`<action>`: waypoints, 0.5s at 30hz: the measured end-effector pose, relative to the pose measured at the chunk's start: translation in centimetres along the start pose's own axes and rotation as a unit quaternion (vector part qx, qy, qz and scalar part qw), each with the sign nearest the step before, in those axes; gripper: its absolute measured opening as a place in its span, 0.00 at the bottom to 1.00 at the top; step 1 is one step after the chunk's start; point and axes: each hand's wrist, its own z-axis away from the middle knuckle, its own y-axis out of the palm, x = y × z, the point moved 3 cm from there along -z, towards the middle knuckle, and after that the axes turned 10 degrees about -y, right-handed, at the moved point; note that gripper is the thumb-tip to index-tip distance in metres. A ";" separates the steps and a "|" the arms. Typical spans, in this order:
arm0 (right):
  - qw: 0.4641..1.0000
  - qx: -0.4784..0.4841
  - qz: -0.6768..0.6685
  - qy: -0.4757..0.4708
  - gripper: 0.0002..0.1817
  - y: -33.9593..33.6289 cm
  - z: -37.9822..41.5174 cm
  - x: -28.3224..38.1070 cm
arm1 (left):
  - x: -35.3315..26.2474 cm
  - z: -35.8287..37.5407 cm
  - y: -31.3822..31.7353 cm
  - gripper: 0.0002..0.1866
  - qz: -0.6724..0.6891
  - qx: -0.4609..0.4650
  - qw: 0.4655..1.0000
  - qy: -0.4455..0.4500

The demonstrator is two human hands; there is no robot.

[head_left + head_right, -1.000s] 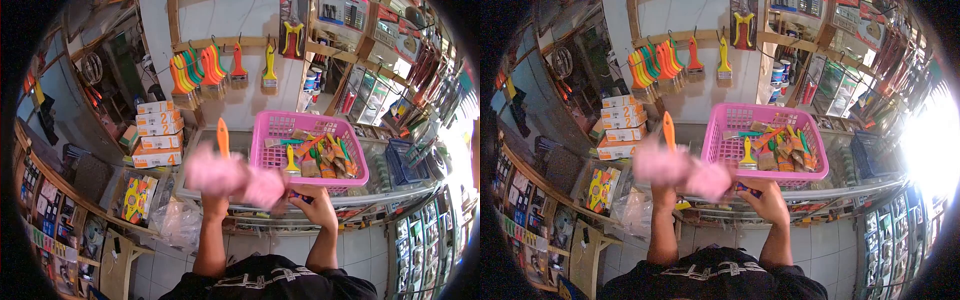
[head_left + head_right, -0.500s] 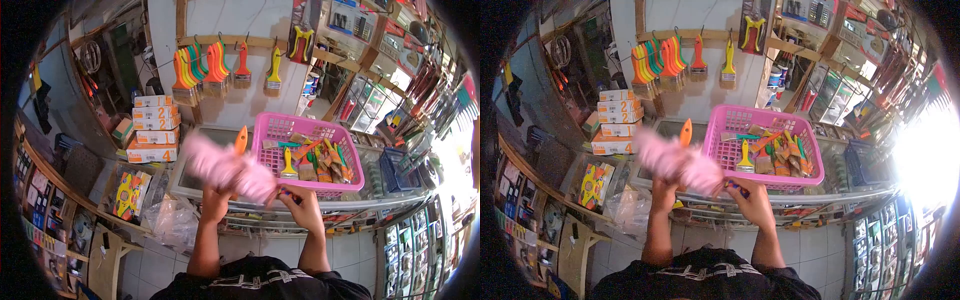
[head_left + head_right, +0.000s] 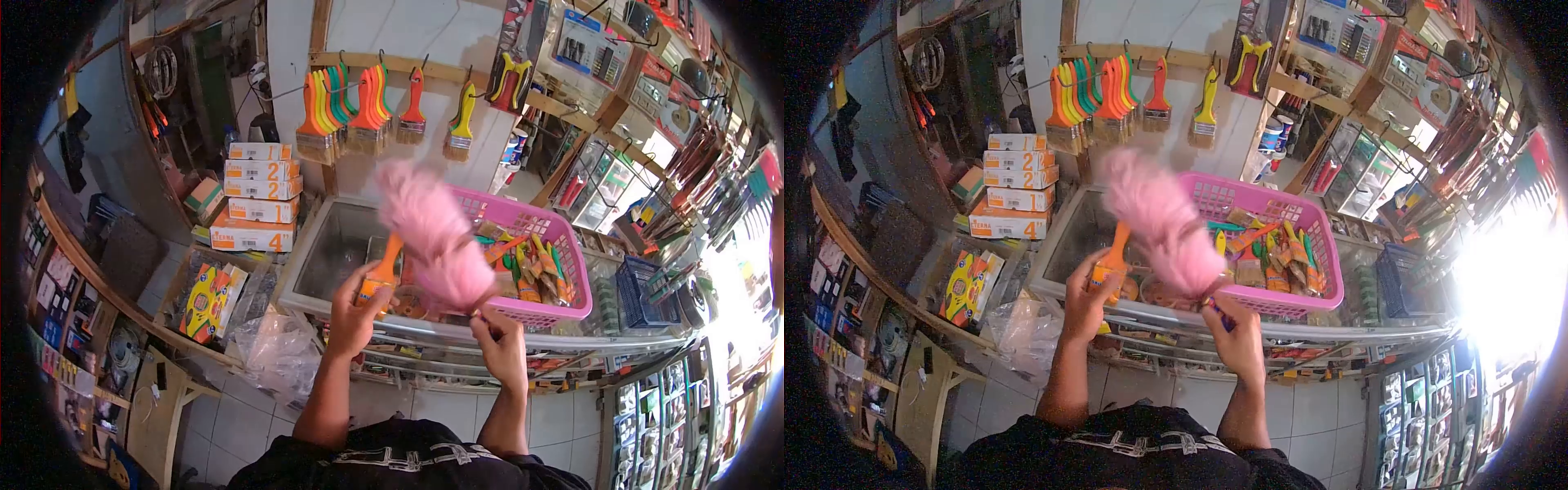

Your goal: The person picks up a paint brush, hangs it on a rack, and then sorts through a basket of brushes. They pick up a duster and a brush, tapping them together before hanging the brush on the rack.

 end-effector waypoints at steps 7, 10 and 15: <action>0.999 0.039 -0.016 -0.007 0.13 1.8 -0.1 0.8 | -0.9 0.6 -1.6 0.18 -0.091 -0.085 0.983 0.134; 0.997 0.068 -0.008 -0.047 0.13 2.7 -0.5 1.8 | 0.7 1.1 -4.8 0.16 -0.255 -0.136 0.940 0.181; 0.992 0.107 -0.012 -0.059 0.15 4.7 -1.3 2.5 | 0.7 1.7 -6.7 0.14 -0.211 -0.165 0.941 0.206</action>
